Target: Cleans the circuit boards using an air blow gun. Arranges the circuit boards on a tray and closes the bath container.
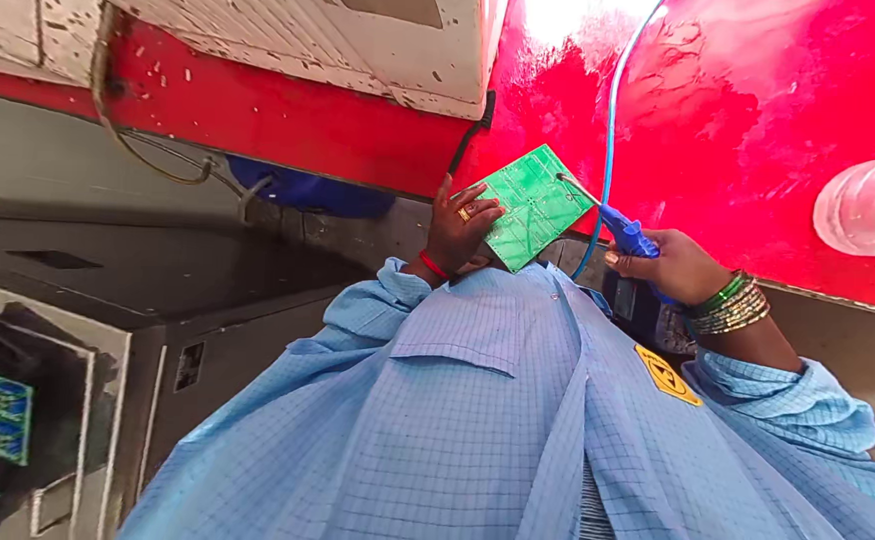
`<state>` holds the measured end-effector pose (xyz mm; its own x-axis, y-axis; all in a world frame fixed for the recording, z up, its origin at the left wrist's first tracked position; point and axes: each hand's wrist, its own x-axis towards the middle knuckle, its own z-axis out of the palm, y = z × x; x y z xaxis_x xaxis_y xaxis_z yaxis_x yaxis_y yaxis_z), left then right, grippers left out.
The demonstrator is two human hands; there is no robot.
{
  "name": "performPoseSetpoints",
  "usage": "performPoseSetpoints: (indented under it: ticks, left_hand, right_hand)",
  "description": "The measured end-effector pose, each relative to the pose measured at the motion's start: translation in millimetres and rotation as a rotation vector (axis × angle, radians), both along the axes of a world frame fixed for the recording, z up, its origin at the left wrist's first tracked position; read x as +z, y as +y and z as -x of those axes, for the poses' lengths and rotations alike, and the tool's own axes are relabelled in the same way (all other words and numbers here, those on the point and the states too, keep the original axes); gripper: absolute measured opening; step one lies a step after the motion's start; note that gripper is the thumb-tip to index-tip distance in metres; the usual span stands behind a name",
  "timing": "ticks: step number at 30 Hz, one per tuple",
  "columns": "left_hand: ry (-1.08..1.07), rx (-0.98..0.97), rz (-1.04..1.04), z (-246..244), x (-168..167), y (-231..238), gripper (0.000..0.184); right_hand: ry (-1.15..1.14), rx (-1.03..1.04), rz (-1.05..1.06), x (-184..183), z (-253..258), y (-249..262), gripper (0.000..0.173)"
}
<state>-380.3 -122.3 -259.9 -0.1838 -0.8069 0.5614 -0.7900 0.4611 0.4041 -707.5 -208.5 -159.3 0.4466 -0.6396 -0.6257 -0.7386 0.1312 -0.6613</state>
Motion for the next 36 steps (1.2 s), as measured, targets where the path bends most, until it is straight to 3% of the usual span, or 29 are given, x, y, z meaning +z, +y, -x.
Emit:
performPoseSetpoints:
  ticks: [8,12,19,22,25,28,31,36]
  left_hand:
    - [0.153,0.139,0.072,7.7,-5.1,2.0,0.054]
    - [0.169,0.106,0.094,6.6,-7.0,1.3,0.053]
    - [0.19,0.087,0.104,4.5,-9.4,0.7,0.058]
    - [0.059,0.107,0.1,2.9,-7.6,-0.3,0.048]
    - [-0.136,-0.051,0.005,-4.9,-0.3,-2.3,0.037]
    - [-0.198,-0.288,-0.136,-8.3,1.5,-8.3,0.032]
    - [0.027,-0.259,-0.248,-2.0,8.5,-11.3,0.031]
    - [0.896,0.104,-0.438,19.9,41.4,-23.9,0.019]
  right_hand:
    - [-0.068,0.171,-0.025,15.5,-8.1,15.7,0.034]
    - [-0.198,0.266,-0.121,21.2,-9.2,22.7,0.04]
    - [-0.215,0.32,-0.168,15.7,6.3,22.8,0.036]
    - [-0.247,0.303,-0.212,15.5,18.8,21.9,0.038]
    - [-0.254,0.272,-0.2,16.7,29.6,22.1,0.038]
    - [-0.265,0.198,-0.124,17.0,40.7,23.4,0.05]
    - [-0.339,0.088,0.029,21.9,51.5,23.0,0.06]
    - [-0.403,-0.061,0.212,35.2,57.7,21.9,0.059]
